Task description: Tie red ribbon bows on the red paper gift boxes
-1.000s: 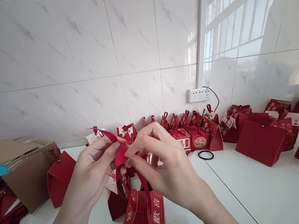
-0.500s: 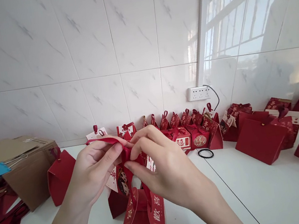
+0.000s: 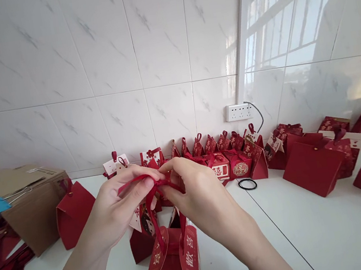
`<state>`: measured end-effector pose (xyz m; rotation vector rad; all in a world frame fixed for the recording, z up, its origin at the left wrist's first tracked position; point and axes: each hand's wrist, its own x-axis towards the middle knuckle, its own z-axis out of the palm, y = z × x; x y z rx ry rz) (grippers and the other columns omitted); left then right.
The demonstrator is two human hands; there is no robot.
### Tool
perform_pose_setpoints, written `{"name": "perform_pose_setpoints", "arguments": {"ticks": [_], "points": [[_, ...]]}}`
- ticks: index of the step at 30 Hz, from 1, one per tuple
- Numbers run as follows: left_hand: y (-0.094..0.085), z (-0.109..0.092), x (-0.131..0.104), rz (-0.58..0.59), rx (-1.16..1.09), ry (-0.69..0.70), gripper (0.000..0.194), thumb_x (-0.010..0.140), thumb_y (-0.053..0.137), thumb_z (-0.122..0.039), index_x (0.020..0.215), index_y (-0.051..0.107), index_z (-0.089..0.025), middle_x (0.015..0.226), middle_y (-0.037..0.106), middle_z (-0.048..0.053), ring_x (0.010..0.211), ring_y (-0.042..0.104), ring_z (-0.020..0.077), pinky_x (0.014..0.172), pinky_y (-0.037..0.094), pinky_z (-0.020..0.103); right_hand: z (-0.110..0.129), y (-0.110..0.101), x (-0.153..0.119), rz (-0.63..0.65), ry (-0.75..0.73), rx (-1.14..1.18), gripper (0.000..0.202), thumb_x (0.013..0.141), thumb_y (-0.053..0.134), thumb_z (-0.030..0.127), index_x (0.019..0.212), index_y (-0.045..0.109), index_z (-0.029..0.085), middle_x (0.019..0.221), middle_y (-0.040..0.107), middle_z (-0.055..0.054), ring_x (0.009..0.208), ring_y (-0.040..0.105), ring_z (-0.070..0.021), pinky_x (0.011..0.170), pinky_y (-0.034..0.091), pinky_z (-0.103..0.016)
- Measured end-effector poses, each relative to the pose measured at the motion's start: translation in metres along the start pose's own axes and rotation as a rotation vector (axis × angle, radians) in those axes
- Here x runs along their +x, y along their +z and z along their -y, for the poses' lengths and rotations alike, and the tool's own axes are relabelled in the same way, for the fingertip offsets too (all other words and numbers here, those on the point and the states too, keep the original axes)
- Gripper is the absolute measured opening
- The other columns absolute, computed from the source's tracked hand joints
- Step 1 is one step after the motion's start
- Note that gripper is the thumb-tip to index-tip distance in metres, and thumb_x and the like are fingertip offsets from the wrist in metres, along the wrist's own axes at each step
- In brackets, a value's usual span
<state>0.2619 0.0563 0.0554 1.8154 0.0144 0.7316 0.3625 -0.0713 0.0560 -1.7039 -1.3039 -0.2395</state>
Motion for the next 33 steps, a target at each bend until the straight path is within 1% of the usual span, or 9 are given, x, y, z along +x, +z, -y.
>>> {"name": "perform_pose_setpoints", "arguments": {"ticks": [5, 7, 11, 13, 17, 21, 26, 30, 33], "points": [[0.0, -0.002, 0.001, -0.001, 0.073, 0.057, 0.015, 0.082, 0.059, -0.031, 0.074, 0.066, -0.021, 0.089, 0.062, 0.002, 0.087, 0.056, 0.0157, 0.073, 0.045, 0.022, -0.001, 0.005, 0.0, -0.091, 0.004, -0.054, 0.009, 0.076, 0.055, 0.013, 0.073, 0.051, 0.021, 0.055, 0.051, 0.005, 0.047, 0.046, -0.009, 0.042, 0.034, -0.02], [-0.001, -0.003, 0.001, 0.0, 0.091, 0.048, 0.015, 0.083, 0.058, -0.032, 0.075, 0.064, -0.021, 0.085, 0.061, 0.002, 0.081, 0.055, 0.0145, 0.068, 0.044, 0.021, -0.002, 0.007, 0.0, -0.104, -0.003, -0.054, 0.012, 0.076, 0.055, 0.013, 0.083, 0.05, 0.021, 0.058, 0.054, 0.005, 0.047, 0.048, -0.0095, 0.043, 0.035, -0.02], [-0.001, -0.003, 0.0, 0.029, 0.099, 0.001, 0.015, 0.083, 0.056, -0.035, 0.078, 0.063, -0.022, 0.084, 0.06, 0.0, 0.076, 0.054, 0.013, 0.062, 0.043, 0.02, -0.003, 0.01, -0.001, -0.085, -0.005, -0.032, 0.036, 0.076, 0.052, 0.01, 0.109, 0.045, 0.021, 0.069, 0.062, 0.004, 0.05, 0.055, -0.0106, 0.046, 0.04, -0.021], [-0.001, -0.003, 0.0, 0.041, 0.084, -0.017, 0.016, 0.084, 0.056, -0.036, 0.079, 0.063, -0.023, 0.083, 0.059, -0.001, 0.074, 0.053, 0.012, 0.061, 0.042, 0.019, -0.004, 0.009, -0.001, -0.073, -0.019, -0.007, 0.033, 0.077, 0.051, 0.008, 0.106, 0.048, 0.022, 0.074, 0.064, 0.003, 0.056, 0.058, -0.0109, 0.05, 0.043, -0.021], [-0.002, -0.001, 0.001, 0.034, 0.02, -0.02, 0.015, 0.085, 0.057, -0.037, 0.08, 0.062, -0.024, 0.076, 0.057, -0.003, 0.067, 0.05, 0.0089, 0.059, 0.04, 0.017, -0.002, 0.0, -0.003, -0.016, -0.113, 0.046, 0.023, 0.079, 0.053, 0.008, 0.095, 0.06, 0.023, 0.089, 0.065, 0.0, 0.077, 0.061, -0.0128, 0.067, 0.049, -0.023], [-0.004, 0.002, -0.001, 0.02, -0.073, -0.028, 0.014, 0.084, 0.058, -0.038, 0.082, 0.062, -0.024, 0.075, 0.056, -0.002, 0.07, 0.049, 0.0098, 0.062, 0.041, 0.018, 0.0, -0.007, -0.005, 0.032, -0.145, 0.171, 0.024, 0.083, 0.058, 0.017, 0.105, 0.062, 0.026, 0.1, 0.063, -0.002, 0.087, 0.06, -0.0146, 0.072, 0.051, -0.025], [-0.002, 0.005, -0.002, 0.068, -0.191, -0.058, 0.014, 0.084, 0.059, -0.038, 0.083, 0.063, -0.025, 0.077, 0.054, -0.002, 0.071, 0.047, 0.0104, 0.073, 0.043, 0.023, -0.001, 0.002, -0.004, -0.14, -0.139, 0.293, 0.023, 0.088, 0.049, 0.013, 0.103, 0.061, 0.026, 0.088, 0.063, 0.0, 0.076, 0.06, -0.0119, 0.067, 0.051, -0.024], [0.004, 0.01, -0.001, 0.042, -0.231, -0.071, 0.014, 0.083, 0.06, -0.039, 0.084, 0.063, -0.025, 0.077, 0.055, -0.002, 0.071, 0.048, 0.0105, 0.07, 0.043, 0.023, -0.002, 0.009, -0.002, -0.315, -0.094, 0.388, 0.035, 0.083, 0.057, 0.015, 0.115, 0.051, 0.027, 0.078, 0.062, 0.002, 0.068, 0.06, -0.0132, 0.06, 0.052, -0.026], [0.009, 0.013, 0.0, 0.0, -0.251, -0.069, 0.016, 0.083, 0.06, -0.041, 0.086, 0.063, -0.025, 0.074, 0.055, -0.002, 0.067, 0.048, 0.0099, 0.065, 0.043, 0.023, -0.001, 0.007, -0.002, -0.374, -0.052, 0.412, 0.03, 0.079, 0.062, 0.016, 0.107, 0.055, 0.025, 0.076, 0.063, 0.001, 0.066, 0.06, -0.0132, 0.057, 0.052, -0.025]]}}
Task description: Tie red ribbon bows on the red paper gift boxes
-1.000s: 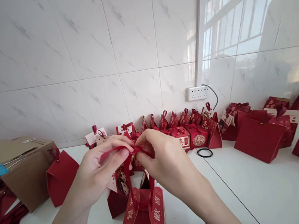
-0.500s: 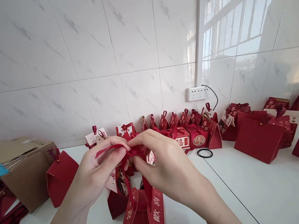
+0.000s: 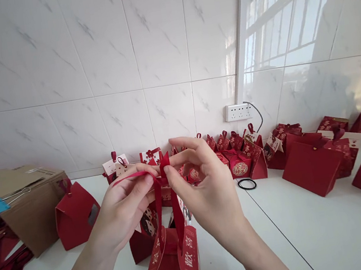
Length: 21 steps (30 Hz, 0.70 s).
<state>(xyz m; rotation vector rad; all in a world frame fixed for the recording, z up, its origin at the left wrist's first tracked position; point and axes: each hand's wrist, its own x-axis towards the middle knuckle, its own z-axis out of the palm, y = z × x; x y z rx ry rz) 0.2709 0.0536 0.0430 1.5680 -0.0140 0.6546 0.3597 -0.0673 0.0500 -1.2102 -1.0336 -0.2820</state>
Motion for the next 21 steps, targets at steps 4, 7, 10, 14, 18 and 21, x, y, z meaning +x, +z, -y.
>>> {"name": "perform_pose_setpoints", "arguments": {"ticks": [4, 7, 10, 14, 18, 21], "points": [[0.004, 0.0, 0.0, 0.062, -0.066, 0.037, 0.015, 0.083, 0.061, -0.039, 0.082, 0.065, -0.024, 0.085, 0.058, -0.001, 0.078, 0.052, 0.0105, 0.072, 0.045, 0.022, 0.004, -0.004, 0.002, 0.01, 0.052, 0.098, 0.019, 0.078, 0.063, 0.015, 0.095, 0.062, 0.023, 0.076, 0.065, 0.002, 0.065, 0.062, -0.0107, 0.052, 0.052, -0.02], [0.006, 0.0, -0.001, 0.08, -0.071, 0.064, 0.012, 0.084, 0.061, -0.036, 0.083, 0.066, -0.025, 0.084, 0.058, -0.002, 0.08, 0.052, 0.0091, 0.072, 0.045, 0.018, 0.005, -0.006, 0.005, 0.003, 0.062, 0.143, 0.017, 0.077, 0.064, 0.013, 0.09, 0.065, 0.023, 0.075, 0.064, 0.002, 0.064, 0.062, -0.0093, 0.052, 0.052, -0.017], [0.009, 0.001, -0.002, 0.108, -0.064, 0.095, 0.013, 0.085, 0.059, -0.035, 0.086, 0.068, -0.025, 0.085, 0.06, -0.001, 0.082, 0.055, 0.0106, 0.074, 0.046, 0.02, 0.005, -0.006, 0.006, -0.012, 0.059, 0.169, 0.016, 0.077, 0.064, 0.013, 0.09, 0.065, 0.023, 0.073, 0.063, 0.003, 0.061, 0.06, -0.0081, 0.05, 0.051, -0.016], [0.012, 0.003, -0.002, 0.184, -0.101, 0.123, 0.014, 0.086, 0.057, -0.033, 0.089, 0.07, -0.026, 0.091, 0.066, 0.001, 0.089, 0.06, 0.0144, 0.08, 0.049, 0.025, 0.004, -0.006, 0.004, -0.035, 0.05, 0.178, 0.015, 0.079, 0.063, 0.014, 0.09, 0.064, 0.024, 0.074, 0.061, 0.003, 0.062, 0.059, -0.0077, 0.051, 0.051, -0.016], [0.01, 0.003, -0.002, 0.204, -0.092, 0.103, 0.014, 0.086, 0.058, -0.03, 0.087, 0.07, -0.025, 0.087, 0.066, 0.001, 0.078, 0.061, 0.0125, 0.07, 0.05, 0.023, 0.002, -0.006, 0.003, -0.073, 0.038, 0.183, 0.015, 0.081, 0.061, 0.015, 0.092, 0.061, 0.025, 0.076, 0.06, 0.003, 0.063, 0.058, -0.0083, 0.051, 0.049, -0.017], [0.006, 0.002, -0.002, 0.209, -0.127, 0.06, 0.014, 0.088, 0.056, -0.028, 0.086, 0.069, -0.024, 0.079, 0.064, 0.0, 0.073, 0.061, 0.0116, 0.068, 0.051, 0.023, 0.001, -0.006, 0.003, -0.086, 0.031, 0.196, 0.016, 0.081, 0.061, 0.015, 0.093, 0.06, 0.025, 0.075, 0.058, 0.003, 0.065, 0.057, -0.0087, 0.053, 0.049, -0.018]]}}
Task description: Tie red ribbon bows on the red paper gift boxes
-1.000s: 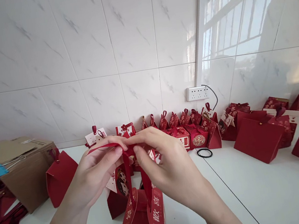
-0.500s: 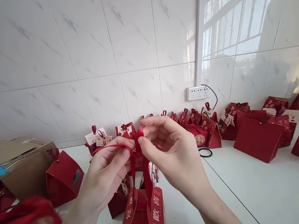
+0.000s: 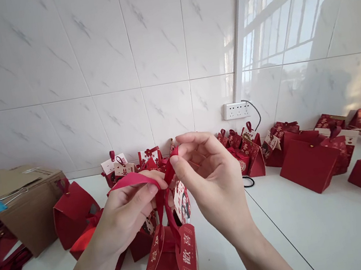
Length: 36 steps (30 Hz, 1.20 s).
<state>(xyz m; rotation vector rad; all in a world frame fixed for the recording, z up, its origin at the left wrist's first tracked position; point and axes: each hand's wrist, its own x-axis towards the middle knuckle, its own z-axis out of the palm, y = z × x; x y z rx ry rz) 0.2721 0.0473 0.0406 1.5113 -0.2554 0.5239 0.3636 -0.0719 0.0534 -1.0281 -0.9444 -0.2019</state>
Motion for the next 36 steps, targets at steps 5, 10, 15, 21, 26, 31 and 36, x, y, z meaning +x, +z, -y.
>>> {"name": "perform_pose_setpoints", "arguments": {"ticks": [5, 10, 15, 21, 26, 31, 36], "points": [[-0.003, -0.004, 0.001, 0.003, -0.016, -0.002, 0.014, 0.089, 0.054, -0.026, 0.085, 0.067, -0.022, 0.083, 0.065, 0.0, 0.071, 0.061, 0.0111, 0.07, 0.053, 0.025, -0.001, 0.001, 0.001, -0.017, -0.014, 0.019, 0.018, 0.081, 0.061, 0.015, 0.096, 0.059, 0.025, 0.075, 0.056, 0.003, 0.064, 0.054, -0.0087, 0.051, 0.048, -0.018], [-0.003, -0.005, 0.003, -0.082, 0.056, 0.038, 0.015, 0.087, 0.056, -0.029, 0.082, 0.069, -0.024, 0.095, 0.066, 0.0, 0.09, 0.061, 0.0133, 0.08, 0.051, 0.024, -0.001, 0.0, 0.002, -0.019, 0.02, 0.041, 0.018, 0.08, 0.06, 0.016, 0.095, 0.058, 0.025, 0.074, 0.054, 0.003, 0.061, 0.052, -0.0086, 0.045, 0.045, -0.018], [-0.004, -0.004, 0.004, -0.173, 0.047, 0.058, 0.013, 0.083, 0.061, -0.027, 0.078, 0.072, -0.025, 0.096, 0.067, -0.001, 0.094, 0.061, 0.0143, 0.082, 0.051, 0.023, -0.001, -0.002, 0.002, -0.032, 0.028, 0.016, 0.018, 0.079, 0.059, 0.014, 0.094, 0.057, 0.024, 0.074, 0.053, 0.003, 0.059, 0.052, -0.0082, 0.043, 0.044, -0.017], [-0.009, 0.001, 0.004, -0.343, 0.16, 0.053, 0.012, 0.078, 0.066, -0.032, 0.074, 0.073, -0.023, 0.075, 0.066, 0.0, 0.075, 0.059, 0.0143, 0.069, 0.051, 0.026, 0.002, 0.0, 0.002, -0.085, -0.006, -0.126, 0.016, 0.076, 0.057, 0.011, 0.087, 0.057, 0.023, 0.073, 0.055, 0.003, 0.058, 0.052, -0.0079, 0.042, 0.042, -0.017], [-0.004, -0.007, 0.002, -0.437, 0.482, 0.136, 0.021, 0.079, 0.063, -0.028, 0.061, 0.068, -0.02, 0.071, 0.062, 0.0, 0.064, 0.056, 0.0131, 0.056, 0.047, 0.024, 0.002, 0.002, 0.001, -0.119, -0.075, -0.266, 0.016, 0.074, 0.056, 0.009, 0.081, 0.058, 0.023, 0.072, 0.056, 0.002, 0.061, 0.056, -0.0099, 0.048, 0.048, -0.02], [0.002, -0.016, -0.002, -0.484, 0.729, 0.256, 0.018, 0.08, 0.058, -0.022, 0.064, 0.064, -0.019, 0.08, 0.063, 0.001, 0.073, 0.058, 0.0143, 0.06, 0.047, 0.023, 0.0, 0.001, -0.003, -0.148, -0.164, -0.47, 0.018, 0.073, 0.058, 0.01, 0.085, 0.059, 0.023, 0.072, 0.055, 0.002, 0.067, 0.057, -0.0122, 0.053, 0.05, -0.022], [-0.001, -0.016, -0.004, -0.478, 0.829, 0.205, 0.016, 0.082, 0.052, -0.02, 0.068, 0.059, -0.018, 0.082, 0.06, 0.002, 0.075, 0.055, 0.0137, 0.065, 0.045, 0.024, 0.002, -0.004, -0.004, -0.108, -0.157, -0.557, 0.019, 0.072, 0.056, 0.01, 0.086, 0.059, 0.023, 0.072, 0.055, 0.002, 0.068, 0.057, -0.0133, 0.057, 0.05, -0.025]]}}
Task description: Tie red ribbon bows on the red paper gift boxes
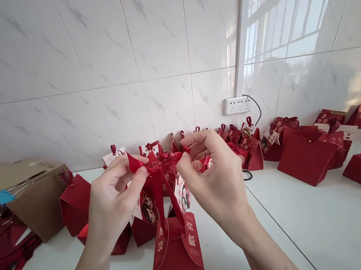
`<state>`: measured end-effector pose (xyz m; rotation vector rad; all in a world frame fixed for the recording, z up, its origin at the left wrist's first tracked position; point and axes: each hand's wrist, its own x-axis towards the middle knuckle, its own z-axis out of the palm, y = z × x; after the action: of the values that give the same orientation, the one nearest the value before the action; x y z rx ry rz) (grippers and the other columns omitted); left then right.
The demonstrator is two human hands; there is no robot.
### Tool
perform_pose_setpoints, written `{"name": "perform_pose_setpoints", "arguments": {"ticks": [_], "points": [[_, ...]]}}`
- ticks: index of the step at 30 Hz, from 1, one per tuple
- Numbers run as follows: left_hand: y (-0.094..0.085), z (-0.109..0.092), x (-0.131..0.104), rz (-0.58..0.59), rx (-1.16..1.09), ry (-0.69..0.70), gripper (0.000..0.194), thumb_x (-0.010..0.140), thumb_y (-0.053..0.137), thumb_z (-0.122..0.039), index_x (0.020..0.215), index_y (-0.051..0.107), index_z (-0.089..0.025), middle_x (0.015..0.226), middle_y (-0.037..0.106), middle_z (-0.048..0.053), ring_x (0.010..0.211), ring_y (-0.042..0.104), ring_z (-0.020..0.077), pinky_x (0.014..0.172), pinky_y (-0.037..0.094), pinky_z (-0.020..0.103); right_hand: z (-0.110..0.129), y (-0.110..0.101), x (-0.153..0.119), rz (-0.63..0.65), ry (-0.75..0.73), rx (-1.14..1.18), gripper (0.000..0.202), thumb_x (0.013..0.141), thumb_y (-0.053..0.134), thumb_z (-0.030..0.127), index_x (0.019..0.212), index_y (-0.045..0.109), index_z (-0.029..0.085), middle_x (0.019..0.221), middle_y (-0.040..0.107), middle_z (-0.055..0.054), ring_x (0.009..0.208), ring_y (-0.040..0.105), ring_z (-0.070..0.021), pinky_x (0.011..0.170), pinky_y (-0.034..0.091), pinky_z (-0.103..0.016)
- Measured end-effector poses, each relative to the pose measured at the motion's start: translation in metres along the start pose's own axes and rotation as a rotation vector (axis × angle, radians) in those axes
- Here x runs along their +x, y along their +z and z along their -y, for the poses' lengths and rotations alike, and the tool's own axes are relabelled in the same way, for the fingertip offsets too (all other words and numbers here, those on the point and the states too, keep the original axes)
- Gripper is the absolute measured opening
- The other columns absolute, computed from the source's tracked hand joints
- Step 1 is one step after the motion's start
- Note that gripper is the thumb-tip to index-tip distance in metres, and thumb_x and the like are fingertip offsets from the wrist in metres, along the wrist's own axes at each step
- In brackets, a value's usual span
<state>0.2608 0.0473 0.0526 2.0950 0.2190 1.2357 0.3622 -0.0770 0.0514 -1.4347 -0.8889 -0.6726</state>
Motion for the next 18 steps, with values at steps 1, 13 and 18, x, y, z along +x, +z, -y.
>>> {"name": "perform_pose_setpoints", "arguments": {"ticks": [1, 13, 18], "points": [[0.0, 0.0, 0.0, 0.013, 0.012, -0.01, 0.015, 0.082, 0.05, -0.019, 0.069, 0.058, -0.017, 0.081, 0.058, 0.002, 0.073, 0.055, 0.0133, 0.065, 0.045, 0.023, 0.0, -0.002, 0.001, -0.001, 0.007, -0.007, 0.019, 0.072, 0.056, 0.01, 0.086, 0.059, 0.022, 0.073, 0.055, 0.002, 0.068, 0.057, -0.0134, 0.058, 0.05, -0.025], [-0.035, 0.032, -0.042, 0.02, 0.414, -0.292, 0.02, 0.076, 0.046, -0.025, 0.058, 0.038, -0.021, 0.059, 0.048, -0.003, 0.053, 0.046, 0.0115, 0.054, 0.035, 0.023, -0.024, -0.054, -0.023, -0.025, 0.234, -0.194, 0.014, 0.07, 0.057, 0.017, 0.083, 0.059, 0.022, 0.074, 0.057, 0.0, 0.068, 0.057, -0.0153, 0.064, 0.05, -0.029], [-0.057, 0.056, -0.073, 0.134, 0.591, -0.483, 0.022, 0.075, 0.044, -0.036, 0.059, 0.039, -0.022, 0.05, 0.053, -0.003, 0.048, 0.049, 0.0149, 0.053, 0.035, 0.026, -0.057, -0.093, -0.06, -0.061, 0.472, -0.357, 0.017, 0.069, 0.055, 0.024, 0.085, 0.059, 0.02, 0.075, 0.058, -0.002, 0.066, 0.056, -0.0177, 0.063, 0.047, -0.032]]}}
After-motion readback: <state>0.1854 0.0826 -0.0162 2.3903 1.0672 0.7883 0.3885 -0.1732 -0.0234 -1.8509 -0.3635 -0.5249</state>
